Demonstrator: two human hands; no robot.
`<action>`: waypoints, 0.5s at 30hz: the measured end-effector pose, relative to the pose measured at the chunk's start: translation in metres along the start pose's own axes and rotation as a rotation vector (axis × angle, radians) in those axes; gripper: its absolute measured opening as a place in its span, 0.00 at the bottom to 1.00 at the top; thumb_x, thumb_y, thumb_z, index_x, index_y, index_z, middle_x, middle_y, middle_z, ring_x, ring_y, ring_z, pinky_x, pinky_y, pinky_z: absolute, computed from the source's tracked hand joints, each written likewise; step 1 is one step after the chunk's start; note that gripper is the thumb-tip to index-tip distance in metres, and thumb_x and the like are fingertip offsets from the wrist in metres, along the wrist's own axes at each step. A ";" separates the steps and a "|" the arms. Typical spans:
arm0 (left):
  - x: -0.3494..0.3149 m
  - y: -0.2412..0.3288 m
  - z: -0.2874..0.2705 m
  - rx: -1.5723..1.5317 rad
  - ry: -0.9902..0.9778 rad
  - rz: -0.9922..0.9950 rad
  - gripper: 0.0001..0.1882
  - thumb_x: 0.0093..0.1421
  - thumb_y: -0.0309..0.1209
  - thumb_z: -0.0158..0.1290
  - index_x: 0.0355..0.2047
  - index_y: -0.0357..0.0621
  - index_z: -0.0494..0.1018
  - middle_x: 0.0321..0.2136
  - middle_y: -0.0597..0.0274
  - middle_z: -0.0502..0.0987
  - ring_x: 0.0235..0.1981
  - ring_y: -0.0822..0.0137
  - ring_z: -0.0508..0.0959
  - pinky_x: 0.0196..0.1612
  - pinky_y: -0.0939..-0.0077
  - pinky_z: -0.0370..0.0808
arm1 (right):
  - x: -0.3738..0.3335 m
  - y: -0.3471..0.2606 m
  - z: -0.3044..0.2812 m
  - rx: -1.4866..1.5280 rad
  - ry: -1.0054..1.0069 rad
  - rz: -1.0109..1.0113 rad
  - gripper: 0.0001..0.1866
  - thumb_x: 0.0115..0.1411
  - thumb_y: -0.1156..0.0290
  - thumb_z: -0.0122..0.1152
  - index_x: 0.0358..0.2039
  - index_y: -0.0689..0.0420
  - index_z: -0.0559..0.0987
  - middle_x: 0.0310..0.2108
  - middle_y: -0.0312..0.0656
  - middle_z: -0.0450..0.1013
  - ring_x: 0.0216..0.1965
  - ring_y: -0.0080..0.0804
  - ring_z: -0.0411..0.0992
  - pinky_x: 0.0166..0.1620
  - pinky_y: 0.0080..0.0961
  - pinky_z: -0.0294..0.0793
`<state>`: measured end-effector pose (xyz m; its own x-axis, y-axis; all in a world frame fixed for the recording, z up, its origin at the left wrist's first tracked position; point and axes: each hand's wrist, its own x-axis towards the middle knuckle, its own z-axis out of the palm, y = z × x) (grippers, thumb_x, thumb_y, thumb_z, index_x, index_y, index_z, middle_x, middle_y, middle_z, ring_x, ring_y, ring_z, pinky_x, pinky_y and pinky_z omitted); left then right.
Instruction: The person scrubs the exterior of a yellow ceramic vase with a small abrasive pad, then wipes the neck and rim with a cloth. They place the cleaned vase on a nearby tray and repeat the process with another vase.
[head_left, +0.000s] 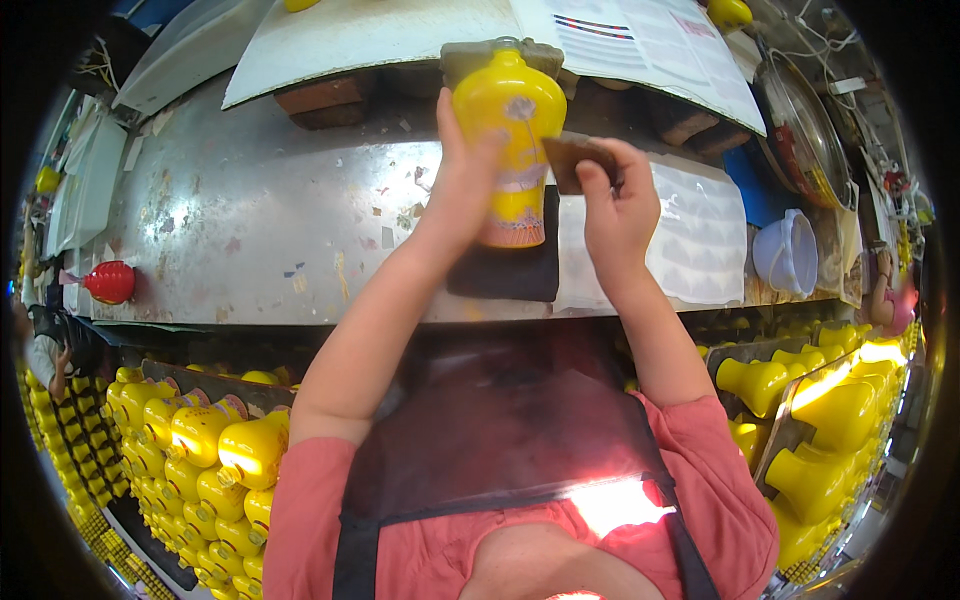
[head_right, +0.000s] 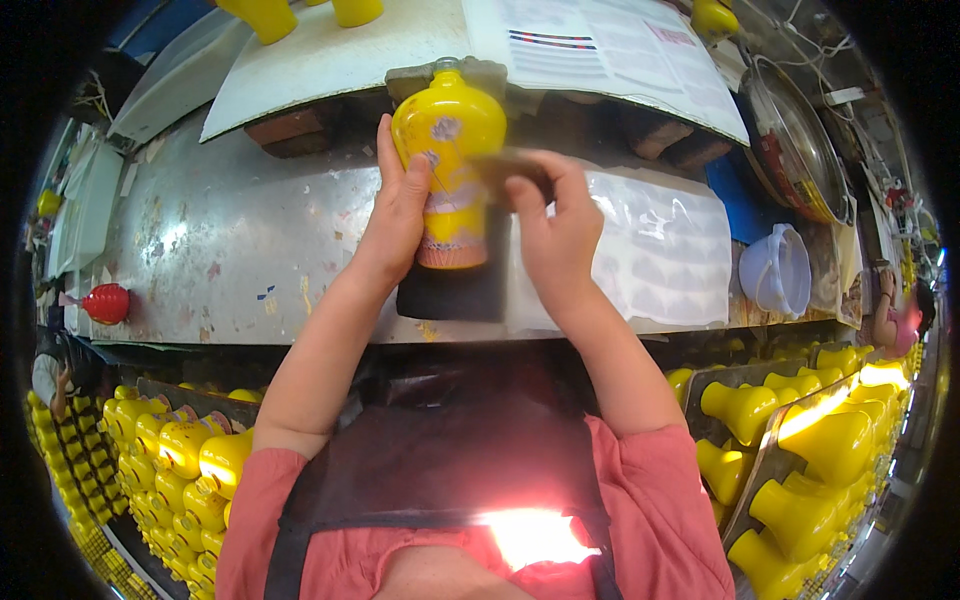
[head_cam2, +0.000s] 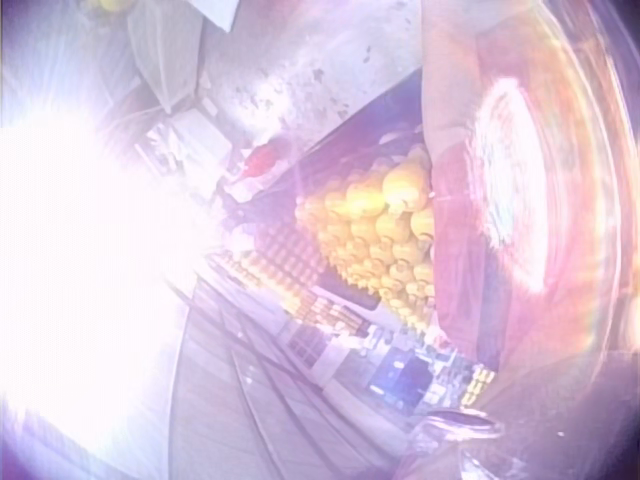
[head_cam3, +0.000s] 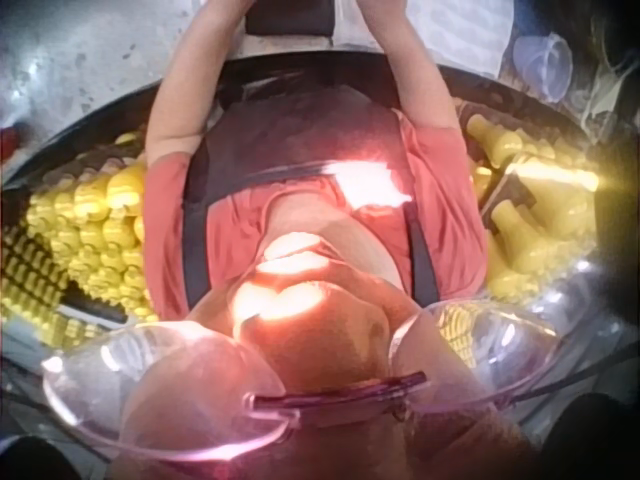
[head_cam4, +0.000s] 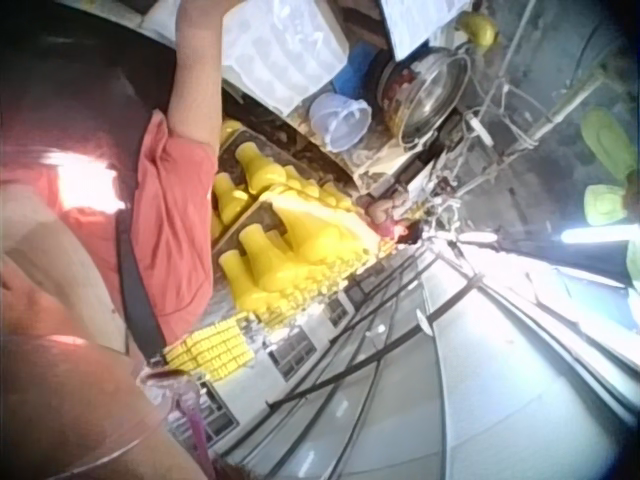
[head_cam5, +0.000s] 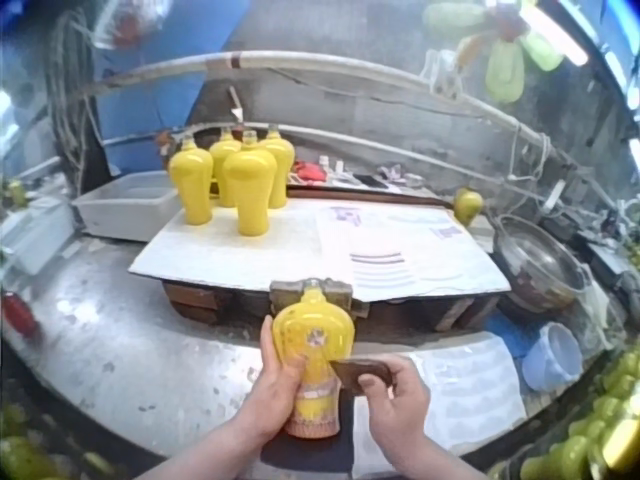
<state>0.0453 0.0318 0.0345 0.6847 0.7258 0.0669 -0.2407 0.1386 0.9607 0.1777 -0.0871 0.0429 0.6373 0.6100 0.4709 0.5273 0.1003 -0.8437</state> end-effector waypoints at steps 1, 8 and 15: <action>0.000 0.000 -0.001 0.011 -0.011 -0.009 0.43 0.78 0.49 0.40 0.77 0.48 0.27 0.69 0.52 0.59 0.67 0.61 0.63 0.68 0.69 0.61 | -0.002 -0.004 0.000 0.008 -0.028 -0.124 0.12 0.64 0.72 0.68 0.46 0.60 0.80 0.38 0.42 0.80 0.36 0.27 0.77 0.42 0.24 0.77; 0.002 -0.003 -0.004 0.053 -0.040 0.003 0.52 0.72 0.39 0.53 0.76 0.46 0.22 0.69 0.52 0.59 0.68 0.60 0.63 0.68 0.67 0.63 | 0.038 -0.011 0.007 -0.265 0.074 -0.266 0.15 0.62 0.74 0.68 0.49 0.57 0.79 0.40 0.48 0.79 0.38 0.43 0.80 0.41 0.32 0.79; 0.004 -0.003 0.000 0.159 0.025 0.030 0.65 0.55 0.32 0.69 0.75 0.36 0.28 0.68 0.39 0.58 0.68 0.48 0.64 0.68 0.60 0.66 | 0.073 -0.044 0.009 -0.410 -0.145 -0.567 0.13 0.56 0.74 0.71 0.42 0.54 0.82 0.34 0.43 0.81 0.30 0.45 0.80 0.35 0.34 0.79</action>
<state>0.0490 0.0343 0.0316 0.6610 0.7448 0.0916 -0.1480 0.0096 0.9889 0.1956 -0.0396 0.1122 0.1361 0.6530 0.7450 0.9424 0.1467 -0.3007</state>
